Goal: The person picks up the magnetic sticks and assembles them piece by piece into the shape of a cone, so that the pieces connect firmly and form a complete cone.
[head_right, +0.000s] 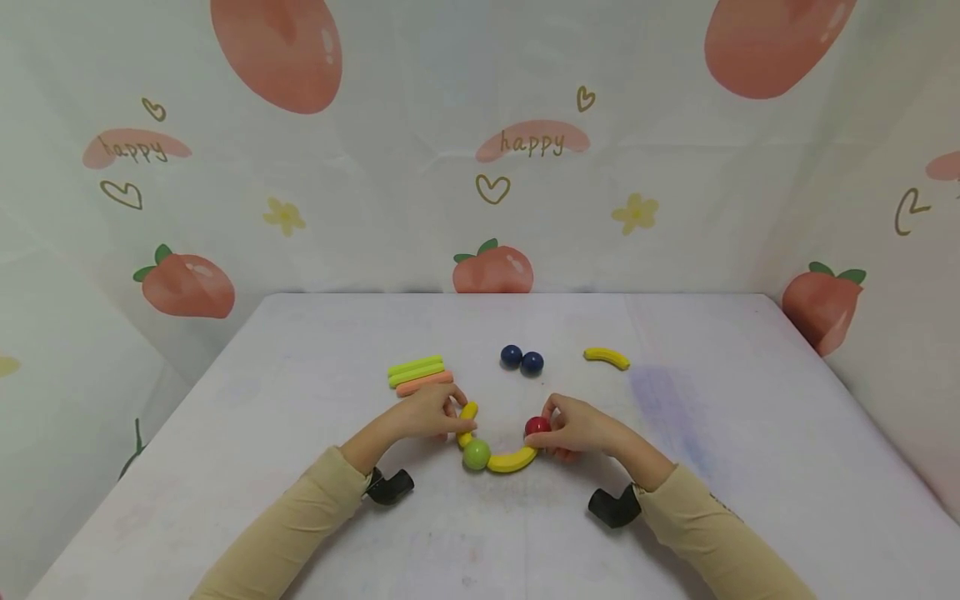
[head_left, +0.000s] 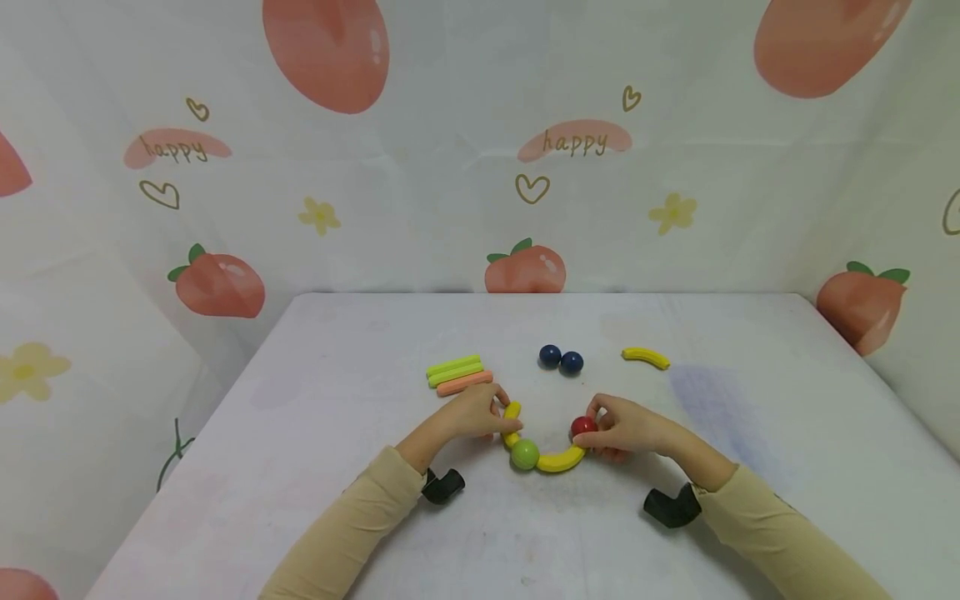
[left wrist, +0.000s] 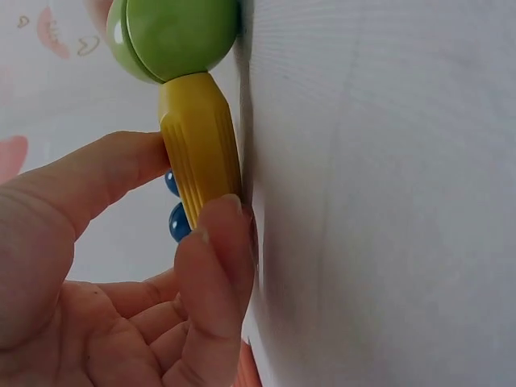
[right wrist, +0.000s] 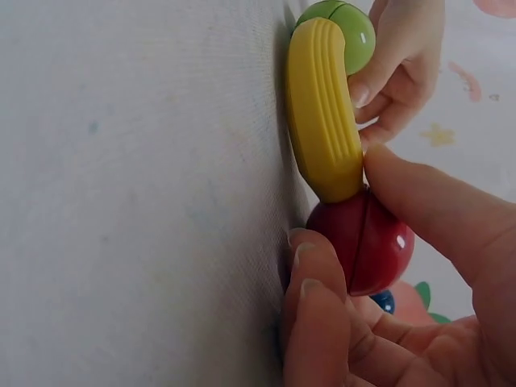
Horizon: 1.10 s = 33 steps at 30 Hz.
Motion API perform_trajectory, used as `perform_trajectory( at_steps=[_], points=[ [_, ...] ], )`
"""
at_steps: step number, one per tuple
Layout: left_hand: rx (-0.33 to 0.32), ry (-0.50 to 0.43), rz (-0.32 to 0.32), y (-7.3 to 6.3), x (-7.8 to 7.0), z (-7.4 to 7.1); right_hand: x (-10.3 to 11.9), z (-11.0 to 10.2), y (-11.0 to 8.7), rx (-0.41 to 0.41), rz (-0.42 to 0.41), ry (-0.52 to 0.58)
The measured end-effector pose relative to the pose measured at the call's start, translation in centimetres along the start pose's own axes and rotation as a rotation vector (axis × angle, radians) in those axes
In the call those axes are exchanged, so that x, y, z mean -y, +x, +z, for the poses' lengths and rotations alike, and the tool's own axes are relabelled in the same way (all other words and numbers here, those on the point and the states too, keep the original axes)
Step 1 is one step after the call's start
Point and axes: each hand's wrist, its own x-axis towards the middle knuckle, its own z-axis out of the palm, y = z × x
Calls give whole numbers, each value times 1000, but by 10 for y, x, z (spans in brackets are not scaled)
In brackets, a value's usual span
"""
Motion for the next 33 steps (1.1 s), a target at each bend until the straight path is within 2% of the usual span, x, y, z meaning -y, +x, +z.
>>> perform_trajectory(
  at_steps=[5, 13, 20, 24, 28, 33],
  points=[
    [-5, -2, -3, 3, 1, 2, 1, -1, -2, 43, -21, -42],
    [1, -51, 19, 5, 1, 3, 4, -1, -3, 94, -8, -74],
    [-6, -50, 56, 2, 0, 2, 1, -9, -4, 139, -85, -101],
    [2, -80, 56, 1, -1, 1, -3, -17, -4, 151, -136, -106],
    [13, -94, 47, 2, 0, 0, -6, -28, -4, 117, -153, -92],
    [34, -103, 31, 3, 2, 0, -12, -42, -1, -22, -106, -73]
  ],
)
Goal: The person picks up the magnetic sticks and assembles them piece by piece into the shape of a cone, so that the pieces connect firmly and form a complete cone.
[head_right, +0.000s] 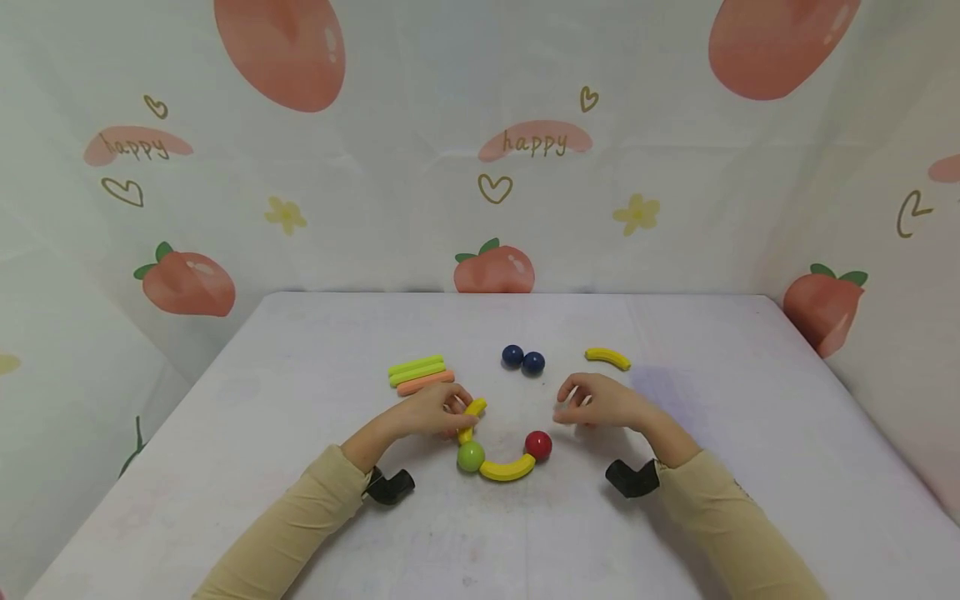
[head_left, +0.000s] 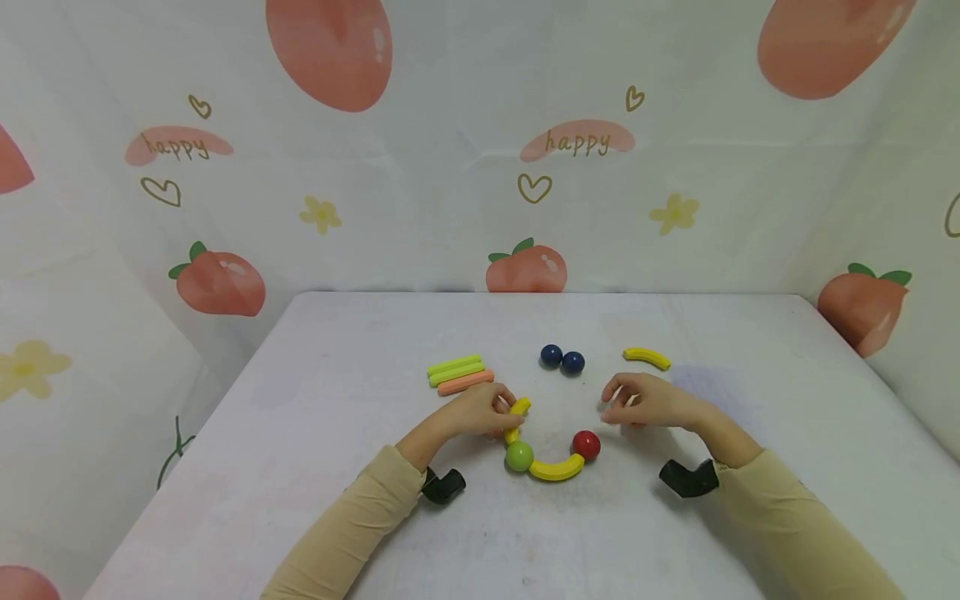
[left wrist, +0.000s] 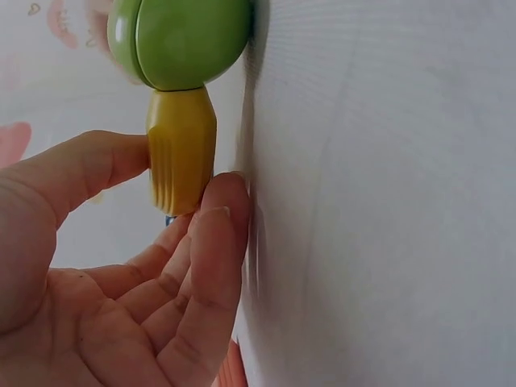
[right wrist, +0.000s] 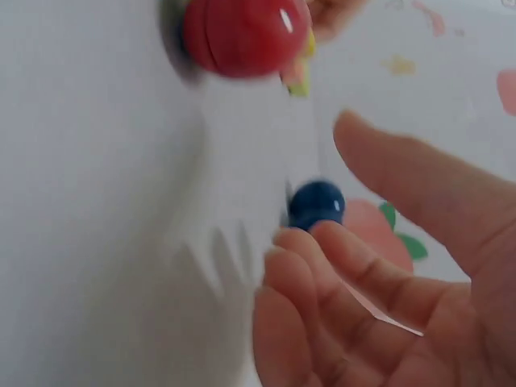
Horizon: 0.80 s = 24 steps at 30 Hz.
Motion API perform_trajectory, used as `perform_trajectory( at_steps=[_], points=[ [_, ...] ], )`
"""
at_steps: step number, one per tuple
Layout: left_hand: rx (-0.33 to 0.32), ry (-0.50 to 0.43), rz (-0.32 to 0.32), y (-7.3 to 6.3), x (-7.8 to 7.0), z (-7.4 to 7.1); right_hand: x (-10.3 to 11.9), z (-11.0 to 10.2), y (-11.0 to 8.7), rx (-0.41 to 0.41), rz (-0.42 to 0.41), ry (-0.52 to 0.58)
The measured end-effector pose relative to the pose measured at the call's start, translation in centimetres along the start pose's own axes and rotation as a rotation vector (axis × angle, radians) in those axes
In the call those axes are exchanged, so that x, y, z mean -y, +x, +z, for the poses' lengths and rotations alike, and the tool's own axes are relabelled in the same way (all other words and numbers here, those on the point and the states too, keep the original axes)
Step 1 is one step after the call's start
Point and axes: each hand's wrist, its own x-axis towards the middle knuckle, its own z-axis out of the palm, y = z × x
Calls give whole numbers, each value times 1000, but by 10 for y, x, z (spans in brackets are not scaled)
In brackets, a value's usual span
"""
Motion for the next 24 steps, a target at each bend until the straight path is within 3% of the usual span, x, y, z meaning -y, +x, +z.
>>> perform_trajectory(
  at_steps=[6, 14, 17, 24],
  points=[
    [13, -9, 1, 1, 2, -1, -14, -20, 3, -198, 36, -55],
    [19, -11, 22, -2, 2, -1, -32, -39, -1, -403, 114, -152],
    [19, -9, 30, -2, 2, -1, -38, -44, -2, -431, 138, -163],
    [26, -23, 34, -2, 2, -1, -46, -49, 4, -414, 196, -148]
  ],
)
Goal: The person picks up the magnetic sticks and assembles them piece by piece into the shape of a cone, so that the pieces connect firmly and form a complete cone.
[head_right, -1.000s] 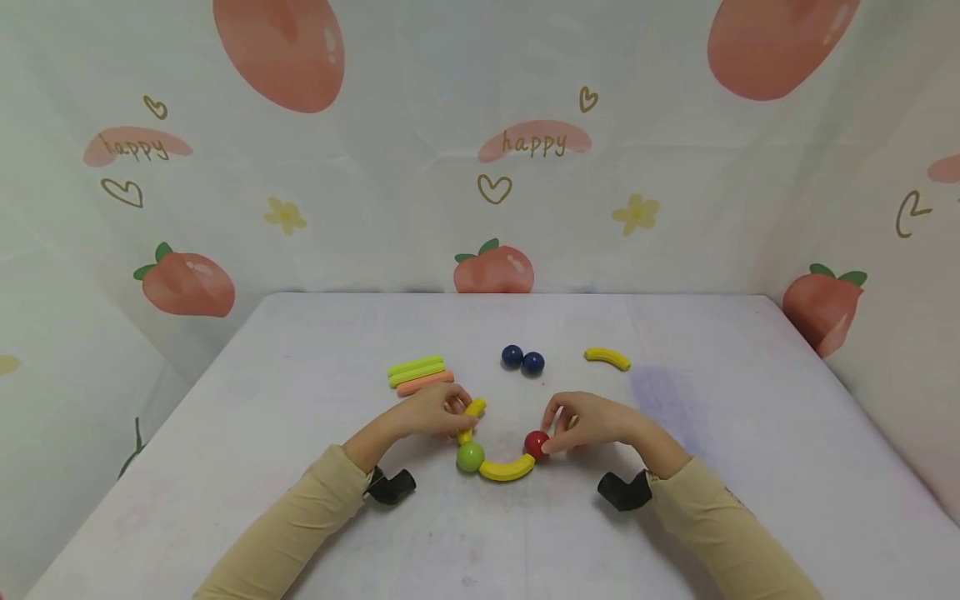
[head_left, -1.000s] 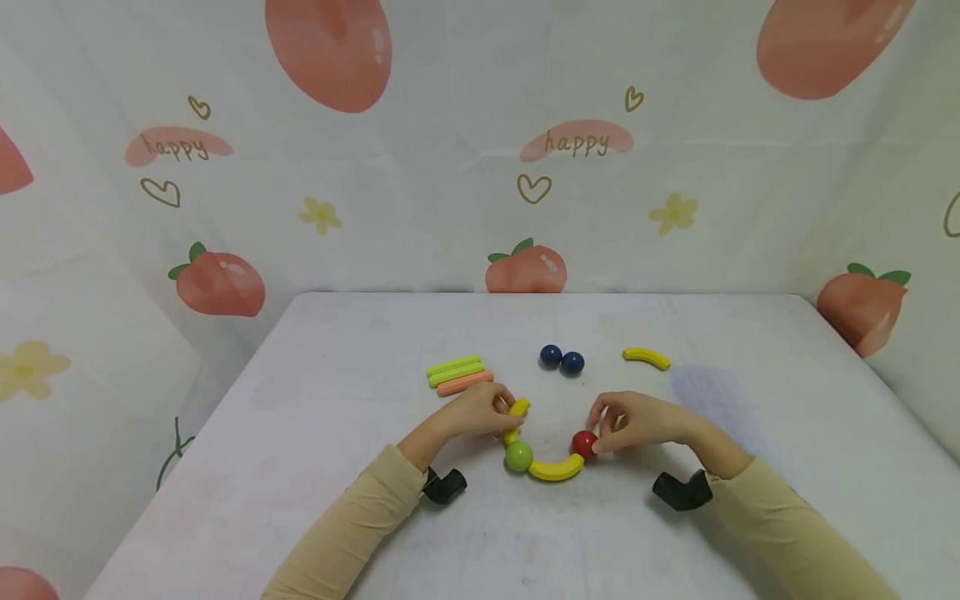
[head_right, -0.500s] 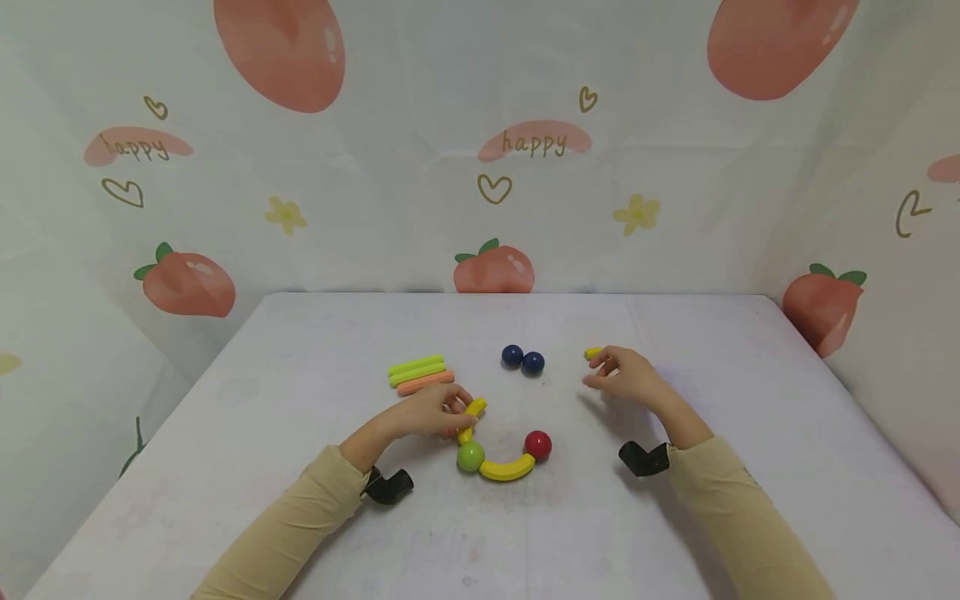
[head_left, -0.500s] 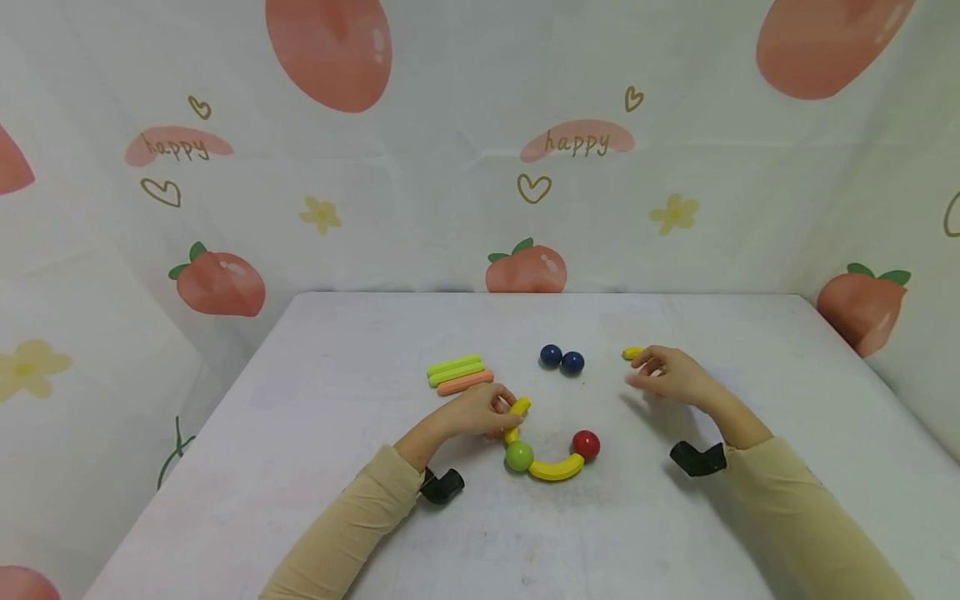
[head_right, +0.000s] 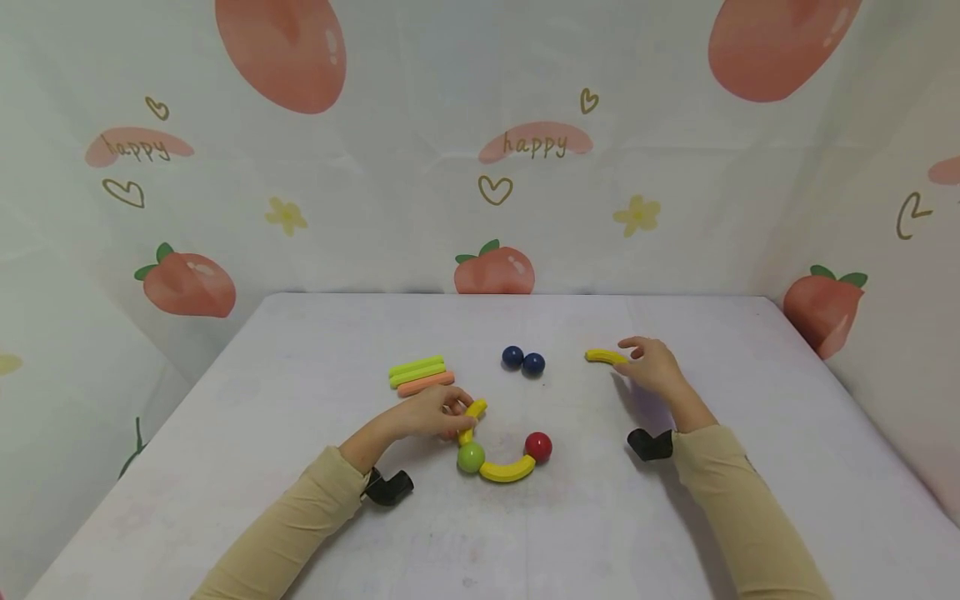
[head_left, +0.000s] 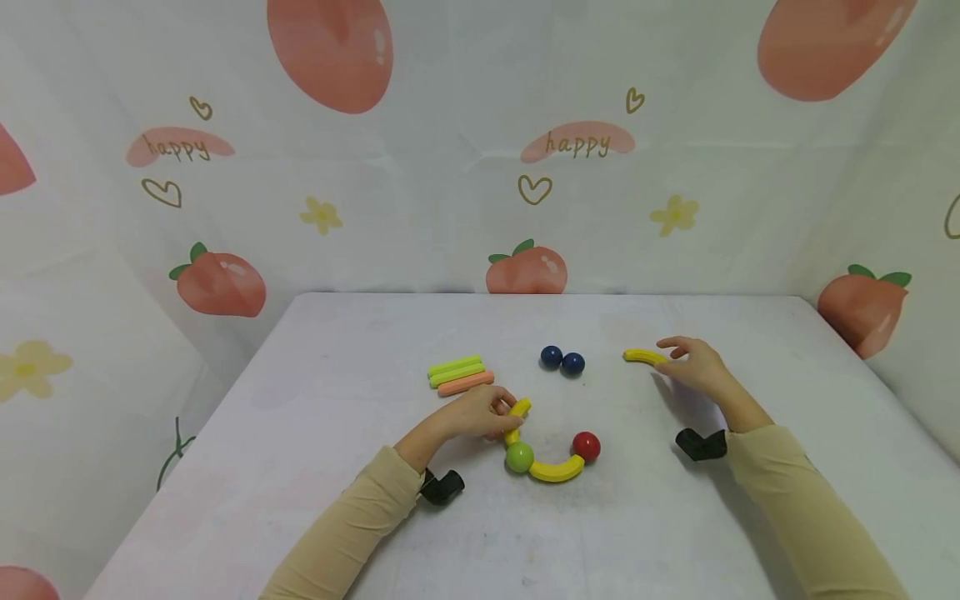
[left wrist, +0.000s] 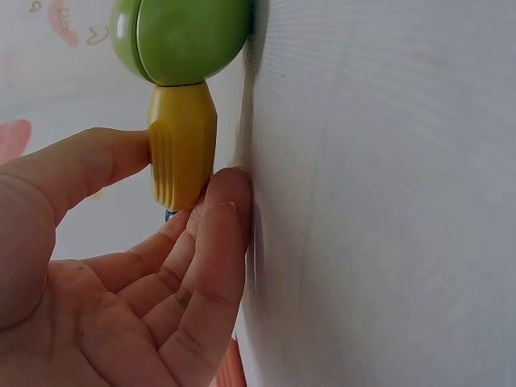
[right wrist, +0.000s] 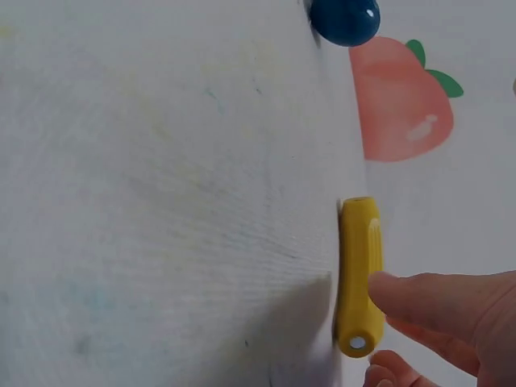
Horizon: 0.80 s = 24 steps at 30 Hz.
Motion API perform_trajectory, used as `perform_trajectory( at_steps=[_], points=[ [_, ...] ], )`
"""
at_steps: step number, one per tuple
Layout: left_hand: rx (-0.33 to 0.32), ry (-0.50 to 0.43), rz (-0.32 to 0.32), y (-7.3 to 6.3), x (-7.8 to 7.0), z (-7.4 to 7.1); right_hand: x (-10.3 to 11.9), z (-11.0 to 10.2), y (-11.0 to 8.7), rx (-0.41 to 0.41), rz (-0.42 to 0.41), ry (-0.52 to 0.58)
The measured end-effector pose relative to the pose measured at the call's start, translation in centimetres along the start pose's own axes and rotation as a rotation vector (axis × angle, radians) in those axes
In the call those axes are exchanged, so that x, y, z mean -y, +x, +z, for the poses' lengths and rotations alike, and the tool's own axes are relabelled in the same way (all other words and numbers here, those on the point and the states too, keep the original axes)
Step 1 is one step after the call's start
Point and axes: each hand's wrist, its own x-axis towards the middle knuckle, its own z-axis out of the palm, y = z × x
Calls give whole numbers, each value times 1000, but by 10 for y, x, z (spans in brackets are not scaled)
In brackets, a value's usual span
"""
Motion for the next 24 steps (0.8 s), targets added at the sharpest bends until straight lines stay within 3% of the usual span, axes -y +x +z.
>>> perform_trajectory(
  at_steps=[10, 24],
  points=[
    [5, 2, -14, 0, -1, 0, 0, 7, 9, 2, -16, -52],
    [-4, 6, -5, 1, 1, 0, 4, 7, -1, 40, -7, -19]
  ],
)
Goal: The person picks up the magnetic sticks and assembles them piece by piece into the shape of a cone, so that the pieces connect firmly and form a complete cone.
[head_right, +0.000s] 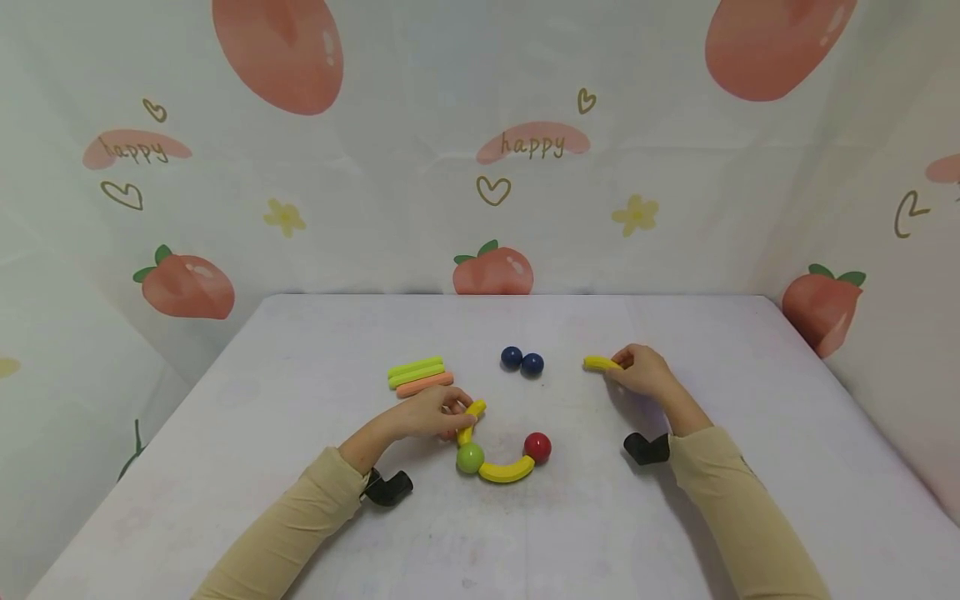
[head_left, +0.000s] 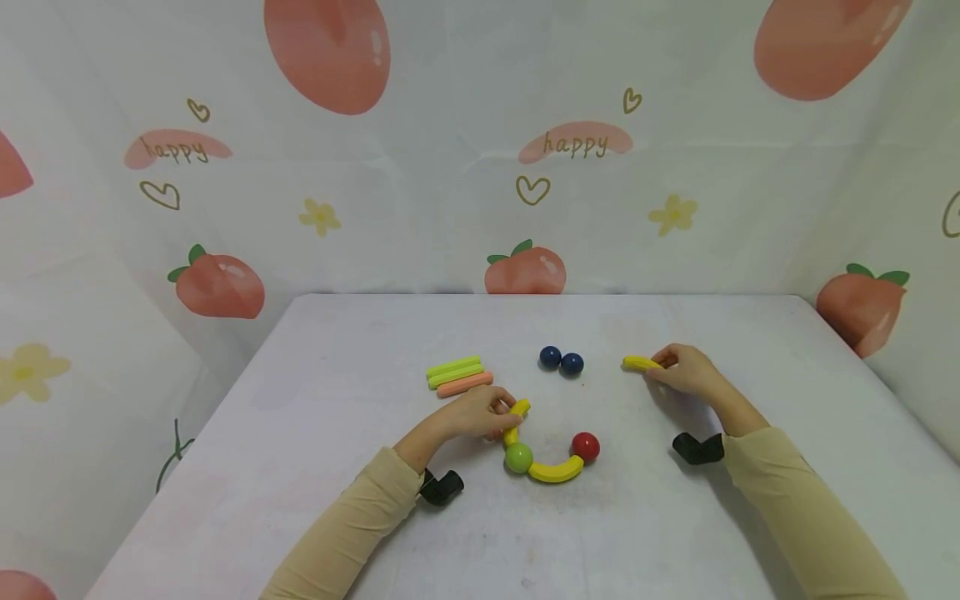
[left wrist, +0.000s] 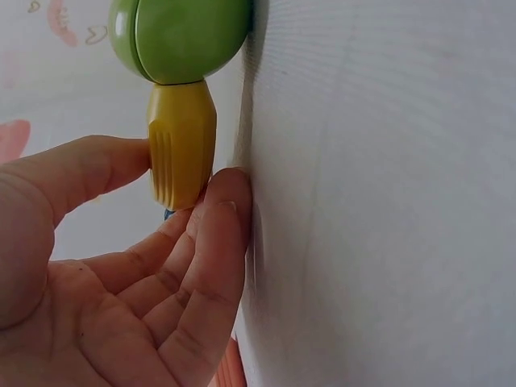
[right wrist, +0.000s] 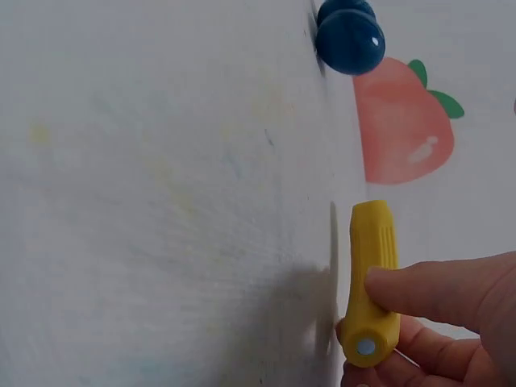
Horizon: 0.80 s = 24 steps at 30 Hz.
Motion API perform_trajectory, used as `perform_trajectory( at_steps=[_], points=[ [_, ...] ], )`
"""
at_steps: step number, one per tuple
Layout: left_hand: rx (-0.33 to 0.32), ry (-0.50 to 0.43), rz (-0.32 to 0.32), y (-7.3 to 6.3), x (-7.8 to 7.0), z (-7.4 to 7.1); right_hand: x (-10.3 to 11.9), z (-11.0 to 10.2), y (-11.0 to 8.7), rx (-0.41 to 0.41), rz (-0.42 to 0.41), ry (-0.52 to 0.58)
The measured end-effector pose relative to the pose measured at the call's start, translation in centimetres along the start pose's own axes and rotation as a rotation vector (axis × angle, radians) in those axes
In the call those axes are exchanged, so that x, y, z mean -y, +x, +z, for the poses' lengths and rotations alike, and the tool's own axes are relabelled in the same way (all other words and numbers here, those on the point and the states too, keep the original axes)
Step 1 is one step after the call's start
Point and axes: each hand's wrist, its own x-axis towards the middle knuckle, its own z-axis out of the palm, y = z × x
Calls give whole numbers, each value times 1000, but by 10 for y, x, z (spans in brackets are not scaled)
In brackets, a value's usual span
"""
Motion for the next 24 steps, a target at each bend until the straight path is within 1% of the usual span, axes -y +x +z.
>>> perform_trajectory(
  at_steps=[10, 15, 24],
  points=[
    [-11, 21, 7, 1, 1, 2, 6, 9, -5, 17, -67, 70],
    [-10, 24, 16, 1, 1, 2, 12, 12, -8, 48, -81, 95],
    [-10, 24, 8, 1, 1, 2, 18, 16, -12, 85, -87, 101]
  ],
)
